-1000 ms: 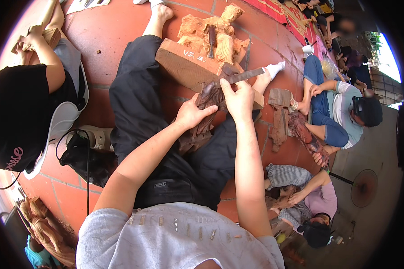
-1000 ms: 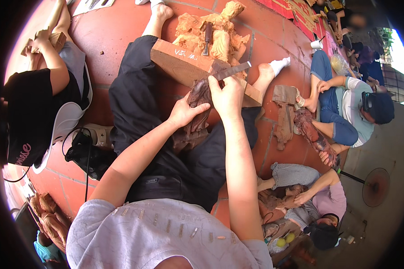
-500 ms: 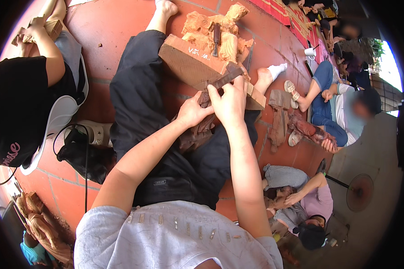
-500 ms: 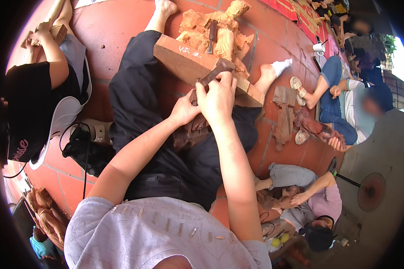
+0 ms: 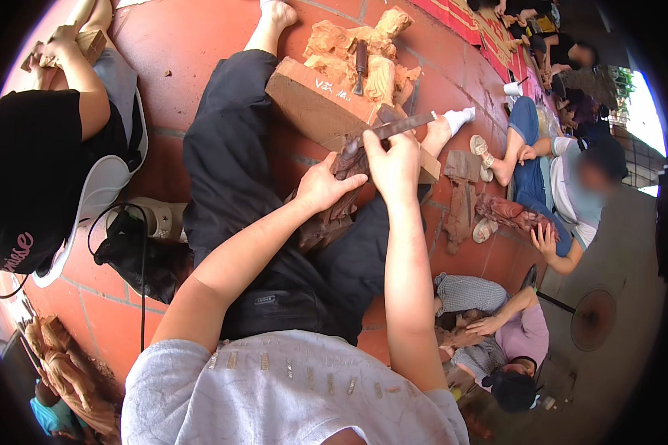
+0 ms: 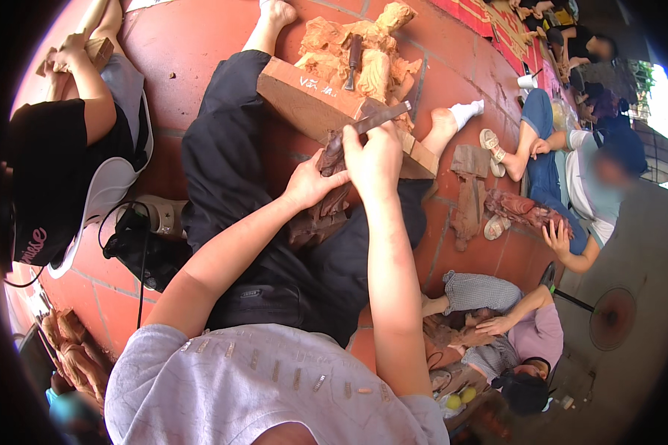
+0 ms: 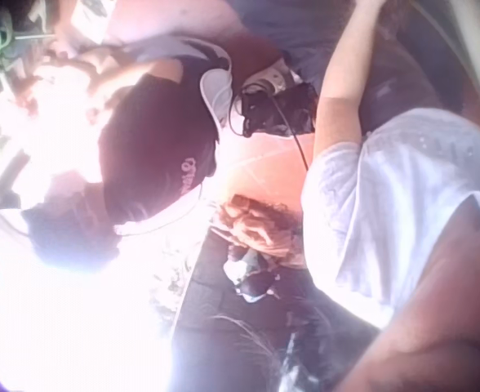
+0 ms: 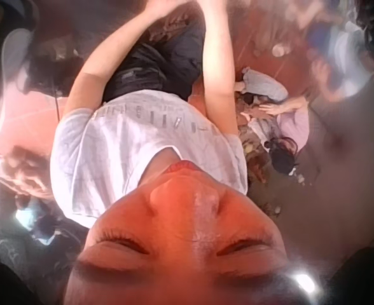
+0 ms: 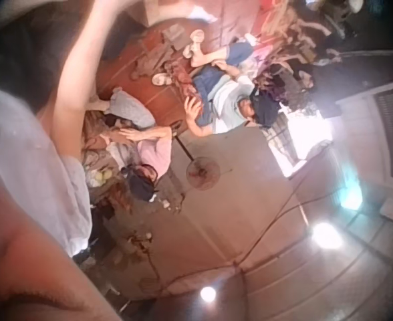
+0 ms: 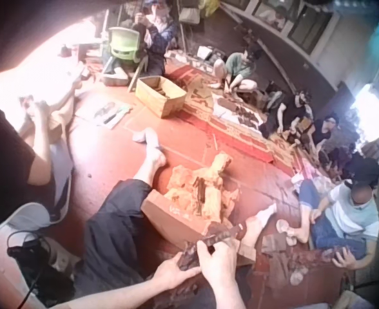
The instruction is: The person is carving a piece of wood using a chisel while sitting on the floor. They hold the wood with one hand and use the chisel with the other to shape it.
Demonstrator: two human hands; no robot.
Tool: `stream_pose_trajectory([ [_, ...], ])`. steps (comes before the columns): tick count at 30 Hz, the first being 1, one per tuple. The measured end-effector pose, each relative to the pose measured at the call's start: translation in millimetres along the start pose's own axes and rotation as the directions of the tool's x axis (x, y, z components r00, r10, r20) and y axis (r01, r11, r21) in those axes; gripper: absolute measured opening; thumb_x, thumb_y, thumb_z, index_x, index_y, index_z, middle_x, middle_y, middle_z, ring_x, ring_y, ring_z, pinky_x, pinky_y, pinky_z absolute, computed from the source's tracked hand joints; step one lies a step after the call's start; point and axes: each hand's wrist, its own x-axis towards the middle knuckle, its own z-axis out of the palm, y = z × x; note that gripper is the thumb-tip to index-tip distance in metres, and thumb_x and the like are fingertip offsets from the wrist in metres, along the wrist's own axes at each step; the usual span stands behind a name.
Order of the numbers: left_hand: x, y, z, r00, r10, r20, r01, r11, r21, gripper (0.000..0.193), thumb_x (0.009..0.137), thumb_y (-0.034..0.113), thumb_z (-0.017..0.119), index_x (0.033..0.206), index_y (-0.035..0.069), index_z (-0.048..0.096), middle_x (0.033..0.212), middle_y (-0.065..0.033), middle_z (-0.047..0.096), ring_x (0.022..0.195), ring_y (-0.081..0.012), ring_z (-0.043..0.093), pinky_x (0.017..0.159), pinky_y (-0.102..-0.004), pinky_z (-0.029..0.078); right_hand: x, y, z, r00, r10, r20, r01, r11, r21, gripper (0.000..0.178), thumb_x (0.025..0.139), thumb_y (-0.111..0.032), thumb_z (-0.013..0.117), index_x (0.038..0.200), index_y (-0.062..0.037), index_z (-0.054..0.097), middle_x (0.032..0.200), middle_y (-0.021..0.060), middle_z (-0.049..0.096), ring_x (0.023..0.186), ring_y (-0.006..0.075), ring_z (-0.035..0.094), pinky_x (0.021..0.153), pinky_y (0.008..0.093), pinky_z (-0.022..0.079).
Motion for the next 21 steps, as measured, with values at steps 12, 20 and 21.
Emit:
stream_pose_trajectory([
  [12, 2.0, 3.1, -1.7, 0.999, -0.044, 0.024, 0.044, 0.999, -0.001, 0.082, 0.071, 0.064, 0.069, 0.126, 0.006, 0.053, 0.11, -0.0212, 0.067, 0.106, -0.0345, 0.063, 0.091, -0.0409, 0.049, -24.0, -5.6, 4.4, 0.963, -0.268, -0.012, 0.254, 0.926, -0.281, 0.016, 0.075, -0.016, 0.077, 0.083, -0.0042, 0.07, 0.105, 0.0161, 0.062, 0.102, 0.035, 0.055, 0.092, 0.0438, 0.044],
  [20, 1.2, -3.6, 1.8, 1.0, -0.012, -0.013, 0.011, 1.0, -0.019, 0.078, 0.072, 0.062, 0.07, 0.123, 0.006, 0.055, 0.111, -0.0206, 0.066, 0.107, -0.0329, 0.063, 0.093, -0.041, 0.048, -17.6, 10.7, -2.6, 0.948, -0.318, -0.009, 0.312, 0.936, -0.159, 0.019, 0.084, -0.02, 0.075, 0.092, -0.0043, 0.069, 0.103, 0.0128, 0.066, 0.098, 0.0257, 0.061, 0.088, 0.036, 0.047],
  [21, 4.6, -6.6, 1.3, 1.0, -0.018, 0.001, 0.018, 0.999, -0.028, 0.078, 0.071, 0.063, 0.069, 0.127, 0.009, 0.054, 0.113, -0.0217, 0.066, 0.109, -0.0328, 0.063, 0.095, -0.0408, 0.047, -25.6, 3.1, 1.7, 0.975, -0.204, 0.092, 0.216, 0.964, -0.153, 0.023, 0.081, -0.025, 0.076, 0.091, -0.0051, 0.071, 0.12, 0.0154, 0.059, 0.12, 0.0305, 0.048, 0.101, 0.044, 0.038],
])
